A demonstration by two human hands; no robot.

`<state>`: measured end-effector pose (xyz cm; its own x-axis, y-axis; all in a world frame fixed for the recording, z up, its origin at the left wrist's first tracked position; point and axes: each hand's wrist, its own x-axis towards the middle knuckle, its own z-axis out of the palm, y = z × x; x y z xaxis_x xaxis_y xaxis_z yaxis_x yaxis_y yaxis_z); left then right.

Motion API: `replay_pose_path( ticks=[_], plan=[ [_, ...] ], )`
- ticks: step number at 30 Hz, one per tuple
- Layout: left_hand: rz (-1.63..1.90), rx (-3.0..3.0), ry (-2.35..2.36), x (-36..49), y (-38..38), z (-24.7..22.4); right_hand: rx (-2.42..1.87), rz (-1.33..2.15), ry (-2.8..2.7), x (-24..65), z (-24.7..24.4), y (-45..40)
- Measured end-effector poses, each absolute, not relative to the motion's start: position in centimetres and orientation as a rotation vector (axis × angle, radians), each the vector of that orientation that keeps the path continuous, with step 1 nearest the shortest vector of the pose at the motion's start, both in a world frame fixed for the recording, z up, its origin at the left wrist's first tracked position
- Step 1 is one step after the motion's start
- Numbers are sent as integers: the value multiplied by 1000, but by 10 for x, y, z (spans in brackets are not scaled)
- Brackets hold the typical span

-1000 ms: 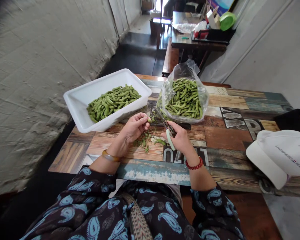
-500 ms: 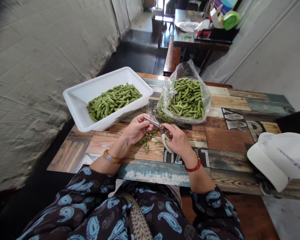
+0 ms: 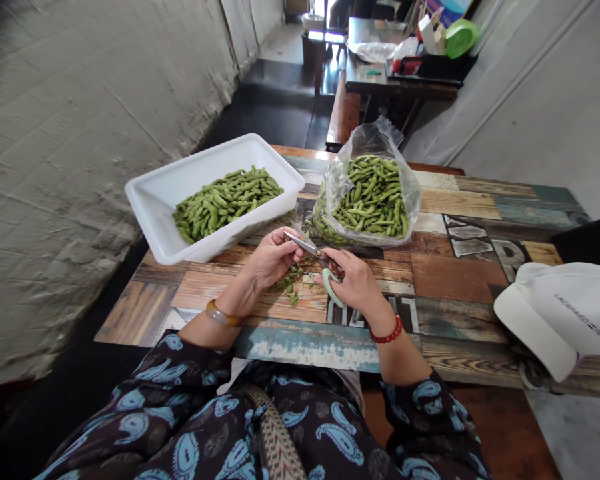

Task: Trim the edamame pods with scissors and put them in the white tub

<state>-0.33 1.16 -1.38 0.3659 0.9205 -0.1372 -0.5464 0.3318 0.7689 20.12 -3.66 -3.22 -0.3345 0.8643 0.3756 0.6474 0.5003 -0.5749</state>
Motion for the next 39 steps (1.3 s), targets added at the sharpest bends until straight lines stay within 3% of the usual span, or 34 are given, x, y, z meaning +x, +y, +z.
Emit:
replay_pose_path(
  ticks=[13, 20, 31, 36, 39],
  plan=[
    [1048, 768, 705, -4, 11, -9, -1260, 382, -2063, 201, -37, -37],
    [1013, 1110, 890, 0, 7, -12, -1398, 572, -1748, 202, -46, -29],
    [1619, 1649, 1415, -71, 38, 52, -1348, 645, -1639, 201, -42, -32],
    [1554, 1493, 1374, -82, 46, 49, -1329, 650, -1626, 198, -42, -34],
    [1236, 1209, 1128, -57, 27, 34, -1329, 652, -1644, 199, -43, -34]
  ],
)
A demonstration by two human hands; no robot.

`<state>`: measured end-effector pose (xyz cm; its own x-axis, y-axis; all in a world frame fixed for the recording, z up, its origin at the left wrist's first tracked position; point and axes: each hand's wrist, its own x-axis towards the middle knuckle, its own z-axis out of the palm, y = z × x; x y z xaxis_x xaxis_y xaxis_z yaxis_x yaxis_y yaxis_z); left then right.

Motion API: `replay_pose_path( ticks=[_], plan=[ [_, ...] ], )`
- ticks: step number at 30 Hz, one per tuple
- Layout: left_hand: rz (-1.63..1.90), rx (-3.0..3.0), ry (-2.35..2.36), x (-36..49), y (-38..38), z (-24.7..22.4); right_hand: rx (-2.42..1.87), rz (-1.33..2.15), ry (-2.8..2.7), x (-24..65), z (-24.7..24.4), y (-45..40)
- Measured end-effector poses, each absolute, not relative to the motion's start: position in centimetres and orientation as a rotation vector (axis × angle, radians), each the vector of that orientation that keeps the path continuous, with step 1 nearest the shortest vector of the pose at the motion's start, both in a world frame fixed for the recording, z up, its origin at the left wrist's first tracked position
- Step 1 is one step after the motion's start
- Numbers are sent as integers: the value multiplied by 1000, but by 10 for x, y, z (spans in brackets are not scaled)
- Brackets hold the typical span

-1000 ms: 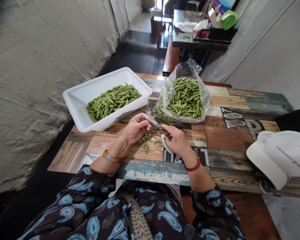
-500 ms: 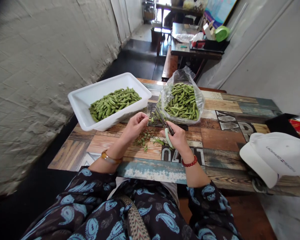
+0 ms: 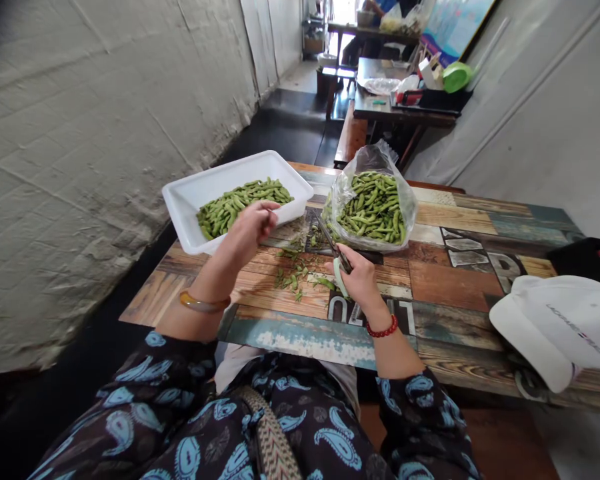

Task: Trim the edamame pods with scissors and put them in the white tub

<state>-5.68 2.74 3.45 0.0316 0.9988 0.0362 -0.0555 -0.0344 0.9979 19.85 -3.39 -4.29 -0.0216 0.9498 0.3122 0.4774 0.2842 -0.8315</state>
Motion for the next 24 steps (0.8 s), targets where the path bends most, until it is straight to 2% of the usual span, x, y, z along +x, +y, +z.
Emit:
replay_pose_path(
  ticks=[3, 10, 24],
  plan=[
    [1043, 992, 923, -31, 10, 21, -1330, 630, -1674, 199, -44, -33],
    [1046, 804, 649, -11, 3, 6, -1354, 640, -1719, 198, -41, -33],
    [1056, 909, 752, -15, 1, -11, -1274, 643, -1985, 197, -31, -38]
  ],
)
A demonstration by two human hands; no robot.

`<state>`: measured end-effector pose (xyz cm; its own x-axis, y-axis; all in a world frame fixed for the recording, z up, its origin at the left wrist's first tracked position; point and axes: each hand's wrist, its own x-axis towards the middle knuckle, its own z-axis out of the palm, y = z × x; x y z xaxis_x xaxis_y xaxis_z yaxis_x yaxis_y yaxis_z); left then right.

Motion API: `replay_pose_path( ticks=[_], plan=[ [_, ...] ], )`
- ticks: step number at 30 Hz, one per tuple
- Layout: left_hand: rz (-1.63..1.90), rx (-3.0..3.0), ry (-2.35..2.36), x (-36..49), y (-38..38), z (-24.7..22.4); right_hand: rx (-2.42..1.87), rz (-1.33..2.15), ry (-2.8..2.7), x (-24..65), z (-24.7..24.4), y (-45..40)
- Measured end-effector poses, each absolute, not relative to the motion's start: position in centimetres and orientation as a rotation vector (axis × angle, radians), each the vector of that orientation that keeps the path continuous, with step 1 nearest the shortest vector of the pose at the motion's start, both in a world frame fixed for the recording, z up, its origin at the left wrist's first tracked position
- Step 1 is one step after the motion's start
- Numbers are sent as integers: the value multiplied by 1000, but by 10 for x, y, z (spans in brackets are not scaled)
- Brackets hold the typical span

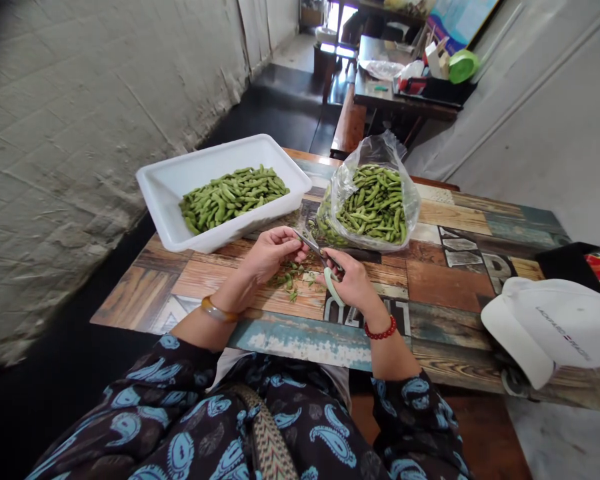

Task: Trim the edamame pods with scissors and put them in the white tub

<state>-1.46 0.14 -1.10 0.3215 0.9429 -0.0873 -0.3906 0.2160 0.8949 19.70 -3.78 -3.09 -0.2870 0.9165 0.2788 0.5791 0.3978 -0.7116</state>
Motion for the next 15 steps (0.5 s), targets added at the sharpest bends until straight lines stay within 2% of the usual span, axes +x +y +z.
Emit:
replay_pose_path(
  ticks=[7, 15],
  plan=[
    [1090, 1309, 833, -17, 6, -19, -1248, 609, -2040, 197, -35, -38],
    [1045, 1486, 907, -22, 8, -20, -1262, 717, -2012, 199, -33, -38]
  ],
)
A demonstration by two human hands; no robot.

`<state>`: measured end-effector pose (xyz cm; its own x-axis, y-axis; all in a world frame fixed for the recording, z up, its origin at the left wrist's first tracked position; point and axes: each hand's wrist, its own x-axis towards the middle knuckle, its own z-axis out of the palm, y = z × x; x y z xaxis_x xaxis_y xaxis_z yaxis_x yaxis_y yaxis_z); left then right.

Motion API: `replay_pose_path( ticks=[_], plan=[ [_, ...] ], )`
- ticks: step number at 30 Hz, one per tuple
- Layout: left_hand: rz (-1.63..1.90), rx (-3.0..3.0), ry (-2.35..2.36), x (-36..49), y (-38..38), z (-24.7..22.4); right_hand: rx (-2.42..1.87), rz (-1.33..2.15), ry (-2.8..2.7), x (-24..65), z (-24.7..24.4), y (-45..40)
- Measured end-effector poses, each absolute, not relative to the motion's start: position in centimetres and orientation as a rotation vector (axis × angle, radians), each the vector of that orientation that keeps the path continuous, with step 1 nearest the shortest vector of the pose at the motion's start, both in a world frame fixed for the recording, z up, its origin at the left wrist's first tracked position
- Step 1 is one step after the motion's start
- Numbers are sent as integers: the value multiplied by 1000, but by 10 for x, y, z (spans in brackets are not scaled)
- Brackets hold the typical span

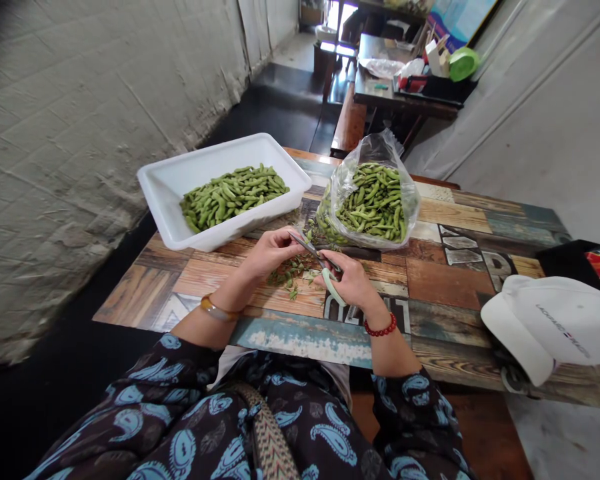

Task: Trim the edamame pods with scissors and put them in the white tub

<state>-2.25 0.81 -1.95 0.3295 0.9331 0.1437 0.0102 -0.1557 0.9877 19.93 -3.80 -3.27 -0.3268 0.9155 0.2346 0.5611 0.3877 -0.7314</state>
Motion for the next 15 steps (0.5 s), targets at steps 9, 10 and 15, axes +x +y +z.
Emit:
replay_pose_path(
  ticks=[9, 10, 15],
  plan=[
    [1020, 1495, 860, -23, 7, -16, -1309, 838, -1982, 198, -27, -40],
    [1017, 1477, 859, -22, 6, -15, -1311, 859, -1974, 198, -27, -40],
    [1038, 1320, 846, -17, 4, -14, -1290, 940, -1910, 199, -32, -38]
  ],
)
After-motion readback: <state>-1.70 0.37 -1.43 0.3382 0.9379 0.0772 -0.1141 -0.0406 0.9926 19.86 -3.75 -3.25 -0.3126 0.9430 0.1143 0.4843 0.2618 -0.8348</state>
